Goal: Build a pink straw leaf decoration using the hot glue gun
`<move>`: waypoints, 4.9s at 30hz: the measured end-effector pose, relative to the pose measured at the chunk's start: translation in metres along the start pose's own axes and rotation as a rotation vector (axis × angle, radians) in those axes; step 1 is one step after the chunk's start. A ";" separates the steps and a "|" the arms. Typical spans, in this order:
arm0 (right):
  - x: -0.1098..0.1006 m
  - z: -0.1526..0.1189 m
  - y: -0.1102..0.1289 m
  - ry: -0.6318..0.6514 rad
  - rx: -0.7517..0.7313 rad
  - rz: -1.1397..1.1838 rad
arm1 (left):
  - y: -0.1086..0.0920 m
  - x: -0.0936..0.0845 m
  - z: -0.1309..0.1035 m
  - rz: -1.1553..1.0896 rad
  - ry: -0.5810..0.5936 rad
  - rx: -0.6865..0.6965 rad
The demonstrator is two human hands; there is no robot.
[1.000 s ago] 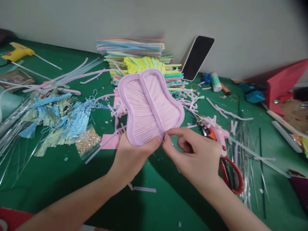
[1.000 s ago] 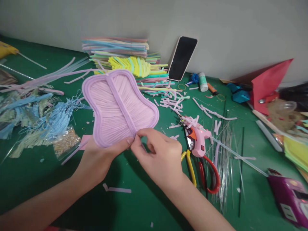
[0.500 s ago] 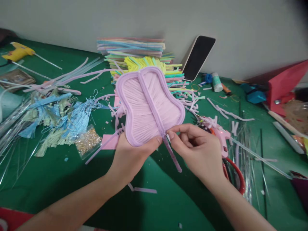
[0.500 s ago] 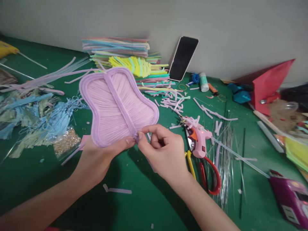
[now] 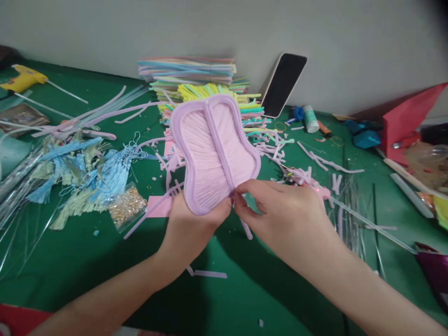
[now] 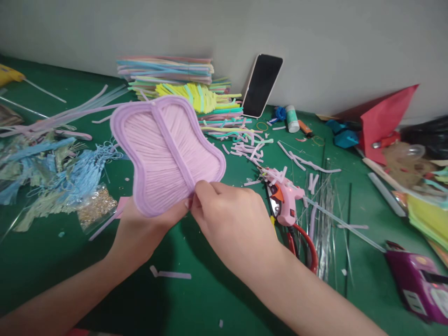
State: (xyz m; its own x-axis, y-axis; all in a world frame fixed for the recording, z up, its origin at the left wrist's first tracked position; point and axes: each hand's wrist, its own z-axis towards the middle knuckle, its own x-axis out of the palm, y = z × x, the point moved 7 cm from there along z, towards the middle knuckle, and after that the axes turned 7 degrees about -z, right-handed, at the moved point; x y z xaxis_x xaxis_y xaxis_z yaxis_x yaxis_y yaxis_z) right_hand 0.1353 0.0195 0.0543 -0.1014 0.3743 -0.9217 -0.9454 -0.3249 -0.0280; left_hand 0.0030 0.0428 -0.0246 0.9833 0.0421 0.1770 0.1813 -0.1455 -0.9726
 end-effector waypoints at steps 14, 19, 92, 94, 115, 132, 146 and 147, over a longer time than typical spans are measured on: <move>0.028 -0.019 -0.030 -0.010 0.590 0.701 | -0.013 0.010 -0.005 -0.083 -0.029 -0.144; 0.008 -0.015 -0.026 -0.107 0.186 0.477 | -0.012 0.016 -0.002 -0.154 0.107 -0.163; 0.033 0.010 -0.001 0.307 -0.007 0.649 | -0.011 0.009 0.008 0.211 0.294 -0.205; 0.036 0.008 0.000 0.326 -0.004 0.654 | -0.011 0.009 0.008 0.240 0.284 -0.203; 0.021 -0.013 0.001 0.175 -0.030 0.621 | -0.015 0.009 0.012 0.134 0.289 -0.168; 0.012 -0.002 -0.002 -0.067 0.086 0.373 | -0.019 0.006 0.008 0.130 0.243 0.012; -0.002 -0.009 0.020 -0.279 0.009 0.018 | -0.021 0.000 0.018 -0.012 0.181 -0.001; -0.003 -0.010 0.019 -0.282 0.024 0.032 | -0.022 -0.001 0.018 -0.030 0.174 0.001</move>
State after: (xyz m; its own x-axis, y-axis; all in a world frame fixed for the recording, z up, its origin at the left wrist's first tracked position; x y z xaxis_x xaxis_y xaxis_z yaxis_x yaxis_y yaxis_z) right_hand 0.1209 0.0034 0.0531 -0.2101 0.5925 -0.7777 -0.9471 -0.3206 0.0116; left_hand -0.0019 0.0642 -0.0059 0.9653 -0.1251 0.2293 0.2108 -0.1458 -0.9666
